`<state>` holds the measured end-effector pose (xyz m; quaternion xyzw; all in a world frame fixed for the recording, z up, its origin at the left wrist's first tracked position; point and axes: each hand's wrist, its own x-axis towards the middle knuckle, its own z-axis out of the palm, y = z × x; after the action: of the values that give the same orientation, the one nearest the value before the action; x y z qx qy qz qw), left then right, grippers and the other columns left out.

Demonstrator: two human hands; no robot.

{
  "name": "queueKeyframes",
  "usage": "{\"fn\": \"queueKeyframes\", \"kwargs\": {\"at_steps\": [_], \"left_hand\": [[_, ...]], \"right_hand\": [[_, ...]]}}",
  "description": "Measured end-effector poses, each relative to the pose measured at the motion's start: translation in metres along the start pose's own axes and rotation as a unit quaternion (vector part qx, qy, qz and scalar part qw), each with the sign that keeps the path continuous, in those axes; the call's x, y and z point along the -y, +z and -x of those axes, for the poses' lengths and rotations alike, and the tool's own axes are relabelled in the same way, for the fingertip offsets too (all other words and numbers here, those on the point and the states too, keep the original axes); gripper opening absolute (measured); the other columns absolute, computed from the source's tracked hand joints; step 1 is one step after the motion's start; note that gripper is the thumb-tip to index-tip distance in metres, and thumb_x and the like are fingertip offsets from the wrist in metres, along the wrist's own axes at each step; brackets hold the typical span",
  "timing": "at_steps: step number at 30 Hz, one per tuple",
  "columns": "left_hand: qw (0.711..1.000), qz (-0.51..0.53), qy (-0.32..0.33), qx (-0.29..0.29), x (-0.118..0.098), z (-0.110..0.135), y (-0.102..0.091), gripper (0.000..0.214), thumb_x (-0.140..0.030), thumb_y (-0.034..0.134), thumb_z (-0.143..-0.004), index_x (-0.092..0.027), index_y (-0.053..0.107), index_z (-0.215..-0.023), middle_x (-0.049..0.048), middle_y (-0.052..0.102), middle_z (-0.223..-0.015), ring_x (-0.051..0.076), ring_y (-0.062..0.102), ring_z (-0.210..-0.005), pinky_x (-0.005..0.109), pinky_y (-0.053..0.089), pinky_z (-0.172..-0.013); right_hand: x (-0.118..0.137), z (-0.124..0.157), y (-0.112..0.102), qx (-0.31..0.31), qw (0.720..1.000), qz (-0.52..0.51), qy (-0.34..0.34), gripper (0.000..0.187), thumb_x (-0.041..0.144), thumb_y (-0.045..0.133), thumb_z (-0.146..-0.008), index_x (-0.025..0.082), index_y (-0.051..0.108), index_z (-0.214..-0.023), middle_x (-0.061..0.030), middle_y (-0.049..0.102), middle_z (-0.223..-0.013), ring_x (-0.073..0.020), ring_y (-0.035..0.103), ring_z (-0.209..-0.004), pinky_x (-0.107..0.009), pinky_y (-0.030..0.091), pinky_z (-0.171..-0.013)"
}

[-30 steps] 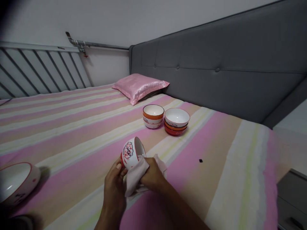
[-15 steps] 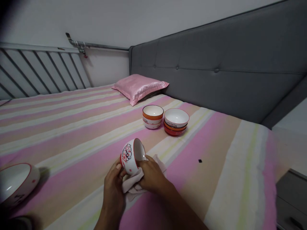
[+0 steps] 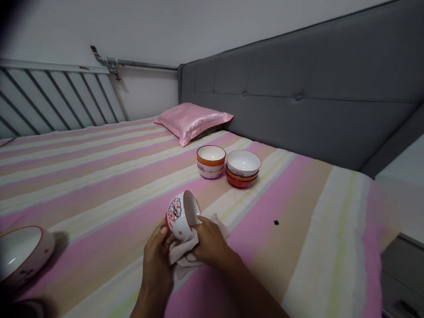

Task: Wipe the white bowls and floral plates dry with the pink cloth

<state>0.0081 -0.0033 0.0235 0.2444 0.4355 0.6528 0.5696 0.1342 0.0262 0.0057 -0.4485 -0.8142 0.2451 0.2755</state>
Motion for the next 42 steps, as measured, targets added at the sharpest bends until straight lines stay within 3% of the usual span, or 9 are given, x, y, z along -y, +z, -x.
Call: {"fn": "queueKeyframes", "kwargs": {"at_steps": [4, 8, 12, 18, 21, 25, 33, 36, 42], "left_hand": [[1.0, -0.004, 0.016, 0.006, 0.001, -0.001, 0.0, 0.048, -0.033, 0.061, -0.073, -0.018, 0.059, -0.118, 0.0059, 0.067, -0.109, 0.022, 0.062, -0.091, 0.028, 0.051, -0.072], [0.999, -0.027, 0.034, 0.007, 0.005, -0.003, -0.003, 0.047, -0.034, 0.06, -0.074, -0.018, 0.059, -0.118, 0.0067, 0.065, -0.113, 0.024, 0.057, -0.105, 0.03, 0.046, -0.082], [0.999, -0.037, 0.034, 0.007, 0.007, -0.005, -0.007, 0.046, -0.034, 0.059, -0.075, -0.019, 0.059, -0.118, 0.0062, 0.064, -0.115, 0.022, 0.056, -0.106, 0.027, 0.044, -0.08], [1.0, -0.001, 0.002, -0.006, 0.003, 0.0, 0.001, 0.05, -0.034, 0.062, -0.071, -0.02, 0.058, -0.119, 0.0044, 0.067, -0.108, 0.021, 0.062, -0.092, 0.028, 0.049, -0.074], [1.0, -0.003, 0.002, -0.01, 0.0, 0.001, 0.004, 0.05, -0.034, 0.062, -0.07, -0.02, 0.059, -0.118, 0.0043, 0.067, -0.108, 0.02, 0.062, -0.09, 0.027, 0.05, -0.073], [0.999, -0.025, 0.01, -0.03, -0.002, 0.004, 0.007, 0.051, -0.036, 0.065, -0.067, -0.019, 0.061, -0.115, 0.0049, 0.068, -0.102, 0.02, 0.064, -0.082, 0.028, 0.051, -0.07], [0.991, -0.104, 0.058, -0.068, 0.008, -0.007, 0.001, 0.058, -0.038, 0.074, -0.059, -0.017, 0.06, -0.111, 0.0076, 0.065, -0.105, 0.022, 0.06, -0.095, 0.03, 0.048, -0.078], [0.981, -0.163, 0.046, -0.093, 0.012, -0.015, -0.006, 0.064, -0.039, 0.079, -0.051, -0.013, 0.059, -0.106, 0.0086, 0.066, -0.093, 0.021, 0.062, -0.084, 0.03, 0.049, -0.071], [0.98, -0.153, 0.03, -0.125, 0.01, -0.013, -0.008, 0.054, -0.037, 0.078, -0.052, -0.012, 0.061, -0.096, 0.0037, 0.065, -0.076, 0.016, 0.06, -0.063, 0.028, 0.047, -0.058]], "right_hand": [[0.002, 0.001, 0.001, -0.009, 0.988, -0.151, 0.028, 0.021, 0.013, 0.054, -0.068, 0.018, 0.068, -0.082, -0.0024, 0.069, -0.084, -0.0204, 0.061, -0.082, -0.027, 0.046, -0.073], [0.005, -0.001, 0.003, -0.056, 0.939, -0.329, 0.078, 0.017, 0.012, 0.051, -0.068, 0.014, 0.067, -0.075, 0.0006, 0.066, -0.069, -0.0146, 0.058, -0.064, -0.022, 0.045, -0.06], [0.007, -0.004, 0.002, -0.073, 0.92, -0.374, 0.09, 0.018, 0.009, 0.054, -0.063, 0.012, 0.068, -0.075, 0.0007, 0.066, -0.067, -0.013, 0.055, -0.06, -0.021, 0.043, -0.056], [0.006, -0.001, 0.005, -0.013, 0.963, -0.264, 0.05, 0.02, 0.012, 0.053, -0.07, 0.014, 0.068, -0.082, -0.0006, 0.068, -0.076, -0.0151, 0.06, -0.068, -0.022, 0.046, -0.062], [0.003, -0.001, 0.003, -0.011, 0.992, -0.123, 0.006, 0.024, 0.015, 0.056, -0.07, 0.017, 0.068, -0.091, -0.0045, 0.069, -0.091, -0.0196, 0.062, -0.083, -0.026, 0.046, -0.075], [0.0, -0.001, 0.0, -0.001, 0.999, -0.023, -0.028, 0.035, 0.017, 0.057, -0.07, 0.022, 0.064, -0.103, -0.0058, 0.068, -0.104, -0.0231, 0.058, -0.101, -0.034, 0.038, -0.095], [0.004, 0.002, -0.001, 0.037, 0.999, -0.022, -0.022, 0.051, 0.006, 0.049, -0.067, 0.024, 0.059, -0.113, -0.0032, 0.066, -0.114, -0.0195, 0.057, -0.108, -0.038, 0.021, -0.109], [0.004, 0.002, 0.002, 0.042, 0.998, -0.017, -0.037, 0.058, 0.002, 0.046, -0.062, 0.022, 0.057, -0.115, -0.0038, 0.064, -0.117, -0.0176, 0.056, -0.111, -0.039, 0.021, -0.109], [0.008, 0.0, 0.002, 0.063, 0.996, -0.007, -0.063, 0.046, 0.003, 0.048, -0.063, 0.022, 0.063, -0.102, -0.0033, 0.066, -0.113, -0.0153, 0.058, -0.106, -0.037, 0.018, -0.109]]}}
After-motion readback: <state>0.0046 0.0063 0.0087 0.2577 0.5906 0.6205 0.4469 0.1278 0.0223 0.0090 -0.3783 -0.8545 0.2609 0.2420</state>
